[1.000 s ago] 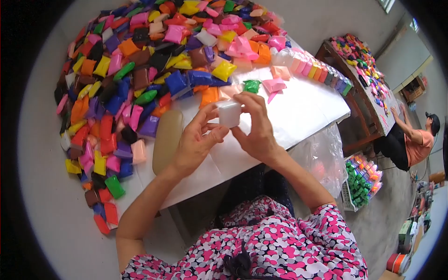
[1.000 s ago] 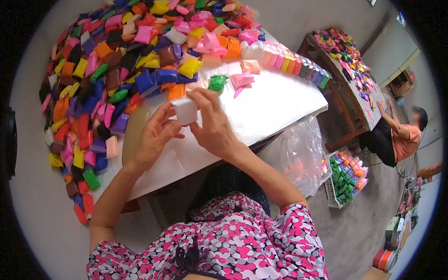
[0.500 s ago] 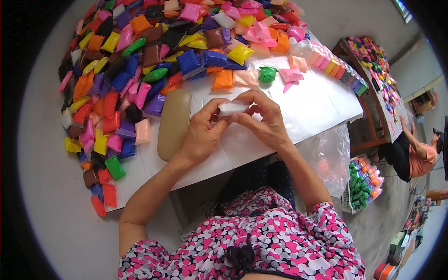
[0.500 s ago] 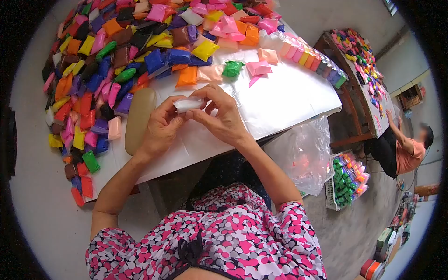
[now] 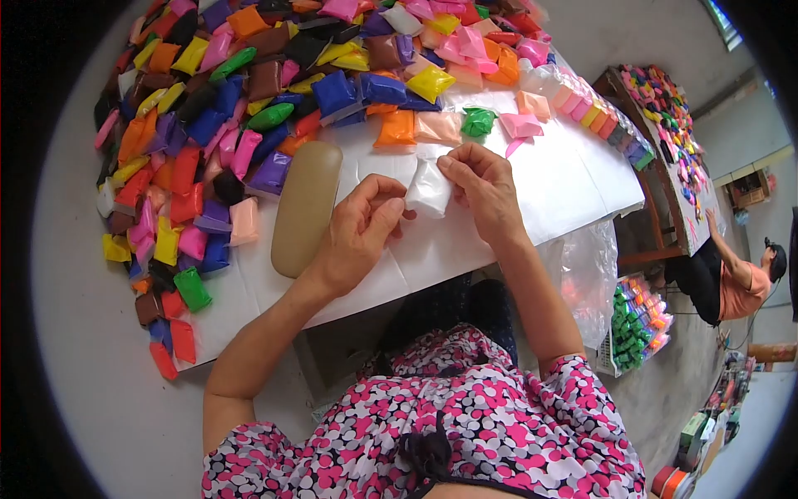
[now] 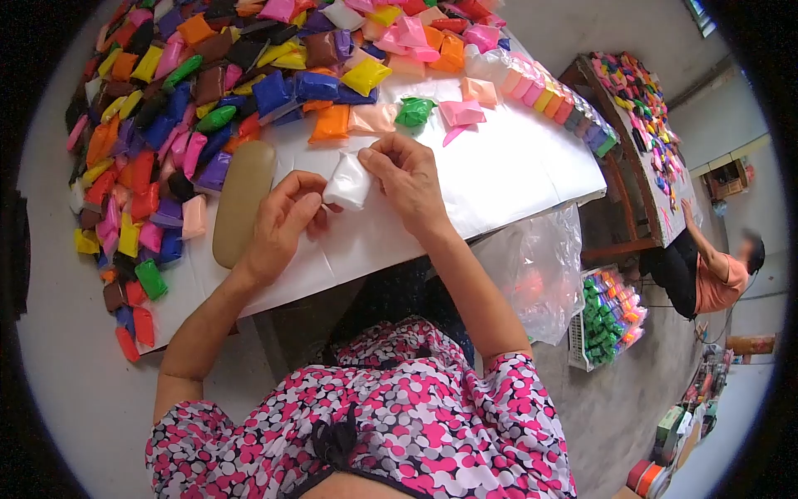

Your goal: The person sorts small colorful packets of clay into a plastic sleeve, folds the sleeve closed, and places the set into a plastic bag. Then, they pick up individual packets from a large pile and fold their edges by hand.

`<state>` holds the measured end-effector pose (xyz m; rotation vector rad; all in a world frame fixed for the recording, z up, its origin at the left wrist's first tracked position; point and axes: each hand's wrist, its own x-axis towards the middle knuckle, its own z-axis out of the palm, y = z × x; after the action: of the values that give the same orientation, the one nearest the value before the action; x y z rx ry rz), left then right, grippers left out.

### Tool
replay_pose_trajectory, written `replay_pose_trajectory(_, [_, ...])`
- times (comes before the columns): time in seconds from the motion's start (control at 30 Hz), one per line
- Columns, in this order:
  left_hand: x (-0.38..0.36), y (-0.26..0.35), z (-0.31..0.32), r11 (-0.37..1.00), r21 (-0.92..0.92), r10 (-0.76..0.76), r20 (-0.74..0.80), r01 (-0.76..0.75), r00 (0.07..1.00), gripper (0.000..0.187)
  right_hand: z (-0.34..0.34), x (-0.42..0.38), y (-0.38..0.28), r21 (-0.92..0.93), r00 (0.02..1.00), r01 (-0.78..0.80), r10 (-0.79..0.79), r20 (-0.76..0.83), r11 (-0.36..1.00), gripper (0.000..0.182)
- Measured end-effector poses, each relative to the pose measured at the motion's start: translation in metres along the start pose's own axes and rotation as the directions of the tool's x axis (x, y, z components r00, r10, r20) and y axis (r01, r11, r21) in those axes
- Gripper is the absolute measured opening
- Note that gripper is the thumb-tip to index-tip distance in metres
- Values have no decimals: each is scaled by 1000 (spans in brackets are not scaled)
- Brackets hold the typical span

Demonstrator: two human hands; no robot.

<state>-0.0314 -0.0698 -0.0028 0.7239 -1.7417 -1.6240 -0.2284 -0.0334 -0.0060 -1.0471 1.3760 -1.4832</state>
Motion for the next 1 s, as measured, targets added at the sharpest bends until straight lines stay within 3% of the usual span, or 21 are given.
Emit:
replay_pose_trajectory(0.13, [-3,-8,1,957,254,140,20,-141,990,22,1,1,6,-99,999,53,-54,-8,994,16])
replay_pose_trajectory(0.33, [-1,-16,4,926,344,194,-71,-158,978,17,4,2,12,-165,993,119,-122,-8,979,18])
replay_pose_trajectory(0.4, [-1,-8,4,922,383,89,-71,-55,993,17,8,-6,2,-153,995,91,-95,-23,984,18])
replay_pose_trajectory(0.43, [-2,-5,4,916,402,35,-75,-2,997,17,8,-10,5,-346,956,244,-285,-74,906,17])
replay_pose_trajectory(0.5, [-3,-3,6,901,433,55,-99,-7,994,18,6,-19,14,-692,771,430,-635,-53,580,14])
replay_pose_trajectory(0.6, [-2,-6,8,862,506,116,-116,-42,986,18,4,-48,2,-721,816,452,-570,96,525,12])
replay_pose_trajectory(0.7, [-1,-10,9,831,547,179,-98,-97,979,17,17,-54,8,-771,803,454,-579,139,446,14])
replay_pose_trajectory(1.0, [0,-8,12,775,612,246,-60,-159,968,14,18,-54,23,-709,810,470,-577,108,527,19])
